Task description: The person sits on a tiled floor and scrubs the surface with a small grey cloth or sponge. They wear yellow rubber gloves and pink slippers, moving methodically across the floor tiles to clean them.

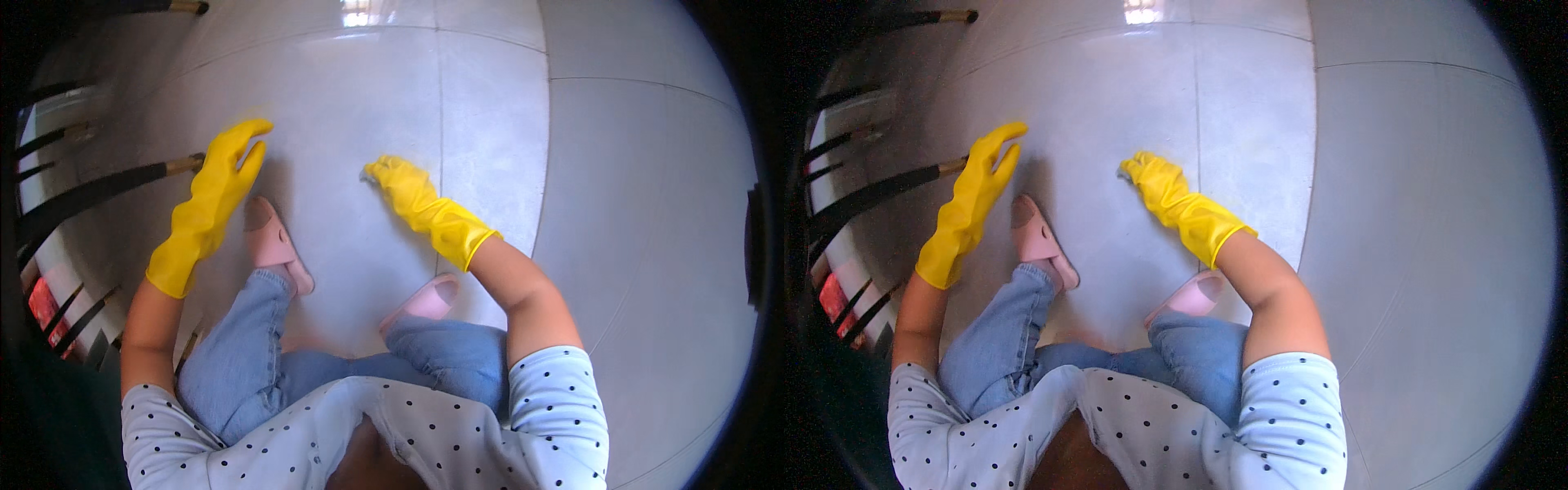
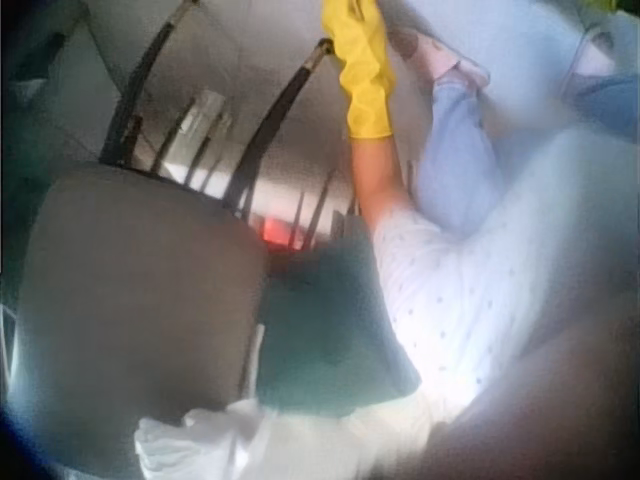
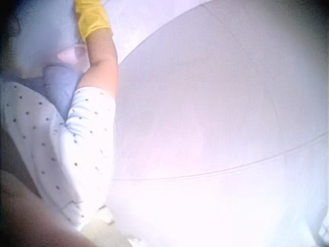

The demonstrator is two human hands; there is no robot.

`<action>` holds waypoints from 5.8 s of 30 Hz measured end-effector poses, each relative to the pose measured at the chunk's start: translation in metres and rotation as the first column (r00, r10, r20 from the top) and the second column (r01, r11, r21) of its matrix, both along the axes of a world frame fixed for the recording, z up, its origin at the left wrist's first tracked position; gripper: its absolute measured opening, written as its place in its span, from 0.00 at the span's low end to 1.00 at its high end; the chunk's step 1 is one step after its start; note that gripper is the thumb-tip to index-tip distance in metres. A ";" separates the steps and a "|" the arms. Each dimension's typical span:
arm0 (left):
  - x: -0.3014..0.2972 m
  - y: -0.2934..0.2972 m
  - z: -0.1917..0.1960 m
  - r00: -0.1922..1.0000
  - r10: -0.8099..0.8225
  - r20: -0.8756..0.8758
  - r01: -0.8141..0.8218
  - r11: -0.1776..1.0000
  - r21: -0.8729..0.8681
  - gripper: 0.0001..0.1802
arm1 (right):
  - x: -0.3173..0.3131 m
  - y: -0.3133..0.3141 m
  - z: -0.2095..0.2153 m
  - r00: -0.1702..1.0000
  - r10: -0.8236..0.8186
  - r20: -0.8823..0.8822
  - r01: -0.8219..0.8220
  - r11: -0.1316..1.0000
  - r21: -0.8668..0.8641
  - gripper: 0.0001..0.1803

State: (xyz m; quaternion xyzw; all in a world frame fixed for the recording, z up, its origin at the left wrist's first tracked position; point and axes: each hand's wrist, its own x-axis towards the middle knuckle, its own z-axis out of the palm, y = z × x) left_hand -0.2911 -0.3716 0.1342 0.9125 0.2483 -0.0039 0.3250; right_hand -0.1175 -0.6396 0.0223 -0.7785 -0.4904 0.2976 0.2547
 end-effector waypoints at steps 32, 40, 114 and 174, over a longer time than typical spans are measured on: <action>0.030 -0.021 -0.010 0.982 -0.150 -0.110 0.137 0.983 -0.120 0.16 | 0.228 -0.098 -0.012 0.700 -0.298 0.649 0.628 0.689 -0.361 0.30; 0.044 -0.034 0.003 0.968 -0.153 -0.199 0.122 0.980 -0.159 0.15 | 0.224 -0.095 -0.021 0.596 -0.481 0.643 0.803 0.371 -0.466 0.27; 0.085 -0.061 0.016 0.852 -0.514 -0.097 0.509 0.858 -0.076 0.14 | -0.052 -0.159 0.037 0.803 -0.597 0.008 0.553 0.740 -0.383 0.22; -0.009 -0.018 -0.027 0.965 -0.261 0.026 0.259 0.963 0.081 0.11 | 0.009 -0.005 -0.013 0.973 -0.211 0.091 0.214 0.976 -0.032 0.13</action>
